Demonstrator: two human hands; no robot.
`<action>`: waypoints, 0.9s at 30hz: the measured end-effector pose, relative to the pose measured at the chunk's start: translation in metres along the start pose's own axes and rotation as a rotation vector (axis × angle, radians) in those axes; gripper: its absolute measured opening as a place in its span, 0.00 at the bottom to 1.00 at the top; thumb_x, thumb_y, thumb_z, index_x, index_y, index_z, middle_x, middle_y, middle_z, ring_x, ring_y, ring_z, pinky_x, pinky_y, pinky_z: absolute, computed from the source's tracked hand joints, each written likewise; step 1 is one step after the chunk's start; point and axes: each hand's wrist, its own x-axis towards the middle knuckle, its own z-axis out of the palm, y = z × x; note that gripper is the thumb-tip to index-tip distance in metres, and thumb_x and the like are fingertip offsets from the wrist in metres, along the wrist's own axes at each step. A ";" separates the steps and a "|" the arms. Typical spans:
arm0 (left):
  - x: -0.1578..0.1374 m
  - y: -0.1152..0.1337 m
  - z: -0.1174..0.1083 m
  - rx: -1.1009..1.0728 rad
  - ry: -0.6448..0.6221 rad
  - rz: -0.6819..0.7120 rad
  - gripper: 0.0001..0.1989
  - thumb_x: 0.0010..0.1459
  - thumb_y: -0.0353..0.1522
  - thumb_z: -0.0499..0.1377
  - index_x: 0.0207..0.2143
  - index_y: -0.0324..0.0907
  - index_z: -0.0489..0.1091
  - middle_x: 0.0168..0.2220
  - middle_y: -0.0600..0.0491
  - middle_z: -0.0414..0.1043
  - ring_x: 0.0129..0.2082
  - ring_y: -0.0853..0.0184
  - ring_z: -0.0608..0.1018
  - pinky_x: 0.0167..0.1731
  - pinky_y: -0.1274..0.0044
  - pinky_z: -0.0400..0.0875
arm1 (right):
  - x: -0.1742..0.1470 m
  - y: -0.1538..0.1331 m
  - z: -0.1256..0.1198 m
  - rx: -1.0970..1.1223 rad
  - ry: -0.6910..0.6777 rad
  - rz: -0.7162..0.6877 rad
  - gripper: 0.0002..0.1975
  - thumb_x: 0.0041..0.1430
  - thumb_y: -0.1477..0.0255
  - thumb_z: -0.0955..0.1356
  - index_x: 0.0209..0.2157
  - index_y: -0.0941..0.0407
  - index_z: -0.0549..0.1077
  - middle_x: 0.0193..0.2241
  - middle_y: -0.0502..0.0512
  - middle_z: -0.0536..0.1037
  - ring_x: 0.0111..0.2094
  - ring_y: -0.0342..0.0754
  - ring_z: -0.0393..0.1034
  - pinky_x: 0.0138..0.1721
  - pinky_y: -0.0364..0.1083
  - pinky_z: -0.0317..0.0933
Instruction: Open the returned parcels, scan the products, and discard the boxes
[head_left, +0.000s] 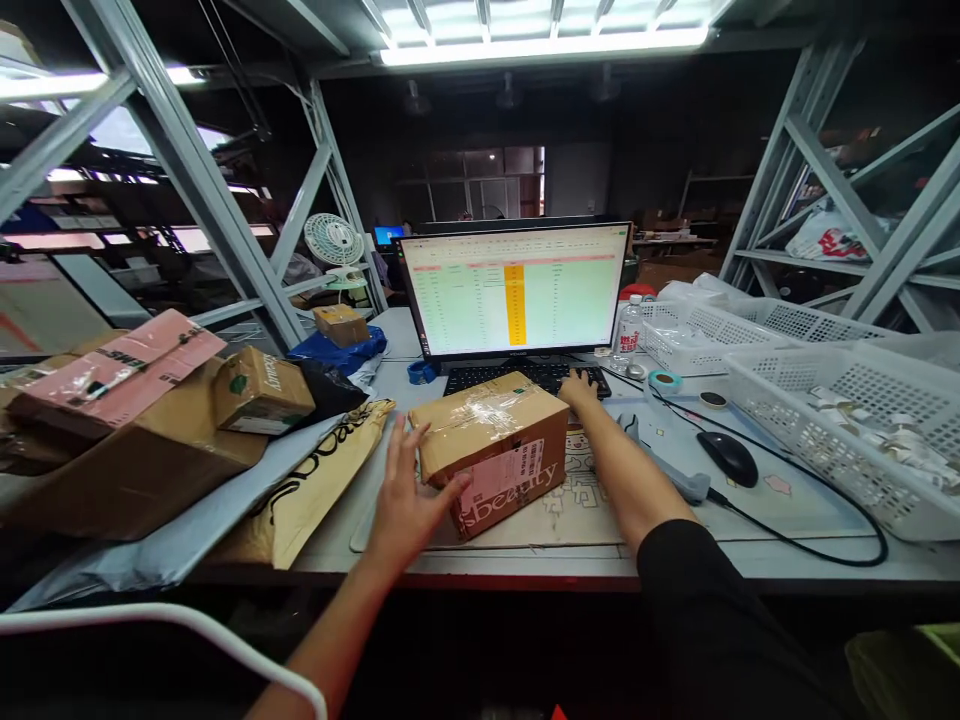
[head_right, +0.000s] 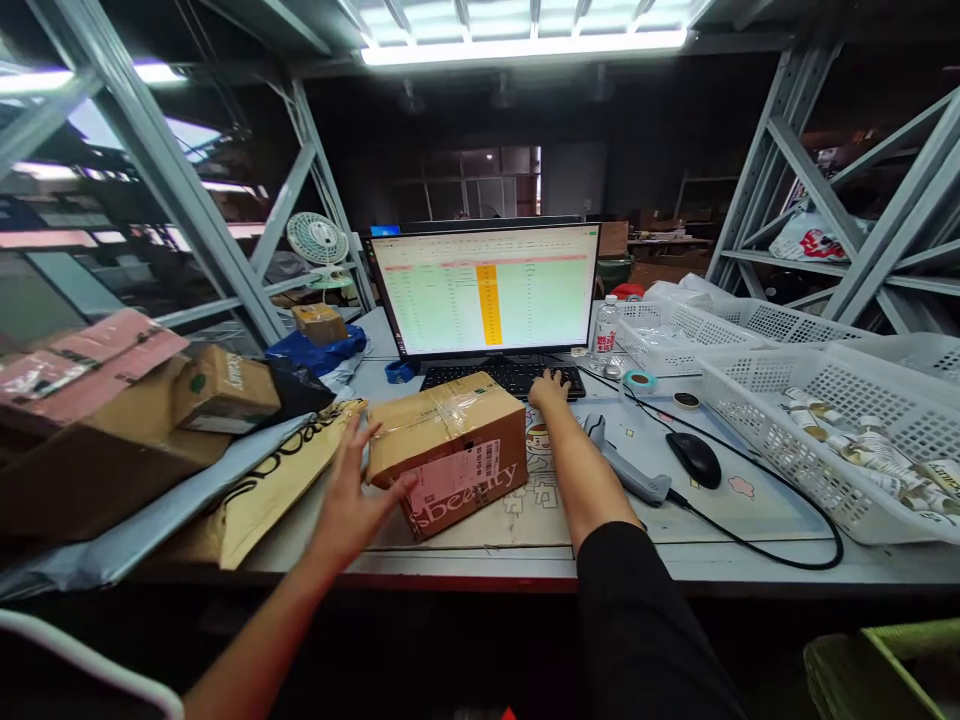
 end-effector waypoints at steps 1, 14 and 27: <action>-0.009 -0.003 0.008 -0.033 0.022 -0.041 0.43 0.58 0.55 0.66 0.69 0.48 0.61 0.75 0.40 0.52 0.72 0.46 0.64 0.68 0.54 0.67 | -0.008 -0.003 -0.006 0.012 0.008 -0.021 0.29 0.68 0.76 0.63 0.69 0.57 0.68 0.69 0.70 0.66 0.70 0.66 0.60 0.66 0.64 0.59; 0.037 -0.033 -0.047 0.081 0.148 0.067 0.31 0.69 0.54 0.50 0.57 0.40 0.75 0.51 0.45 0.78 0.40 0.59 0.80 0.39 0.72 0.73 | -0.228 0.100 0.031 -0.112 0.076 -0.116 0.26 0.72 0.63 0.66 0.66 0.58 0.71 0.57 0.66 0.77 0.57 0.65 0.73 0.56 0.57 0.68; 0.077 -0.072 -0.084 -0.388 -0.222 -0.385 0.40 0.62 0.61 0.52 0.65 0.44 0.62 0.53 0.39 0.77 0.43 0.54 0.83 0.43 0.65 0.80 | -0.163 0.020 -0.027 1.049 -0.275 -0.205 0.15 0.75 0.58 0.63 0.50 0.55 0.70 0.21 0.48 0.72 0.22 0.47 0.72 0.23 0.42 0.68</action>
